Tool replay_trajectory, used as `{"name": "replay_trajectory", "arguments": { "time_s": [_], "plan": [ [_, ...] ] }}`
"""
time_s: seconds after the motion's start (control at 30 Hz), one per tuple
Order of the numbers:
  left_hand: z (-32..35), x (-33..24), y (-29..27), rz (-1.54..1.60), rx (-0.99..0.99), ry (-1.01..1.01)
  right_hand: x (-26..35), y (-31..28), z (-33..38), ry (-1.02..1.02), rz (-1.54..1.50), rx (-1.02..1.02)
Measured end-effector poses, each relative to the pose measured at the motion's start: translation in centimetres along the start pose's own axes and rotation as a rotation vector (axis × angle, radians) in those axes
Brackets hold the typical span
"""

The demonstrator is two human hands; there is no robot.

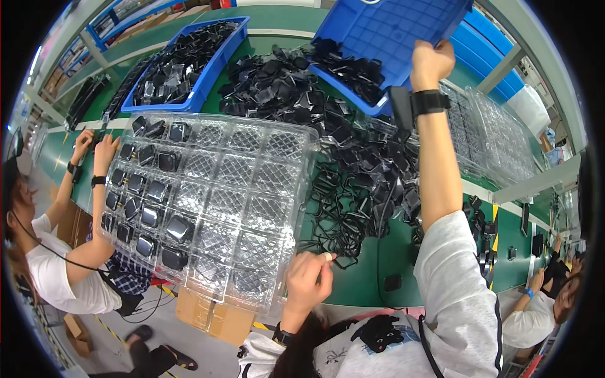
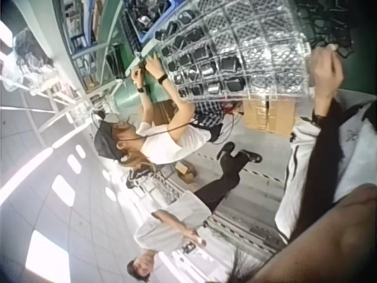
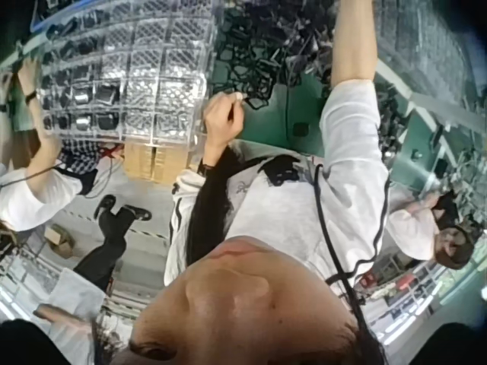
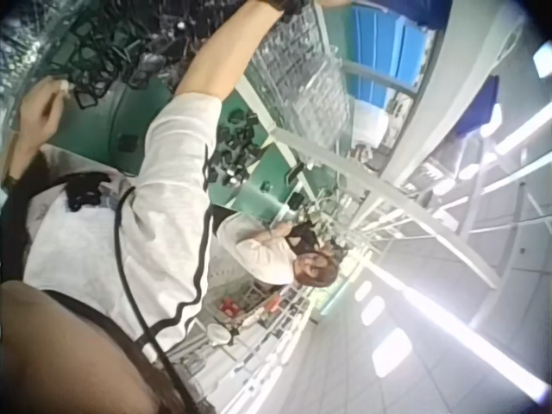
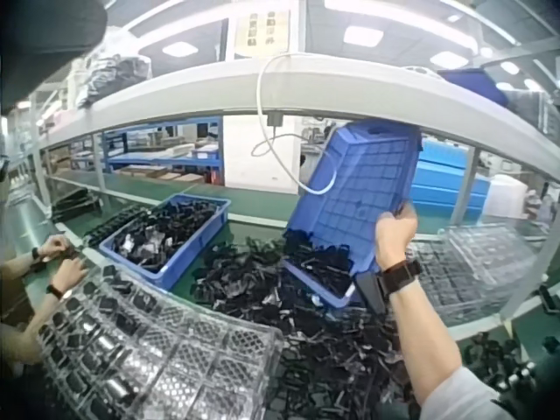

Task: Assembling and inspecting smartwatches on an electronics production floor.

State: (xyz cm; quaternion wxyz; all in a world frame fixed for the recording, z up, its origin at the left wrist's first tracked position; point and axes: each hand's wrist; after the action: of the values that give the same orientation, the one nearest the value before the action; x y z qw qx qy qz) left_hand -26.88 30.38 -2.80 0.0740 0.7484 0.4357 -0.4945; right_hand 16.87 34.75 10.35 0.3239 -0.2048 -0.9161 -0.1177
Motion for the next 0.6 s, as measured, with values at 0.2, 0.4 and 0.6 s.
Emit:
{"name": "replay_trajectory", "arguments": {
  "time_s": [0.2,0.4,0.6],
  "plan": [
    [-0.3,0.0,0.0,-0.026,0.003,-0.009,-0.5,-0.4,-0.8,-0.008,0.062,0.056],
    [-0.3,0.0,0.1,-0.030,-0.002,-0.009,-3.3,-0.6,-2.5,0.070,-0.126,0.131],
    [-0.1,-0.1,0.1,-0.019,0.006,-0.024,-5.5,-2.3,-5.9,0.343,-0.127,0.205]
  ]
}}
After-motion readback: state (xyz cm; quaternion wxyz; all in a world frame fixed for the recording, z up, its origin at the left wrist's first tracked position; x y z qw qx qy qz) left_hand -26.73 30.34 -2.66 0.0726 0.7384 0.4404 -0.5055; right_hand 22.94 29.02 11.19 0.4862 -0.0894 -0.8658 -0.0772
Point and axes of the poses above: each hand's wrist, its own z-axis away from the middle knuckle, its own y-axis out of the palm, x = y × z, and after that the axes turned 3 degrees about z, right-handed
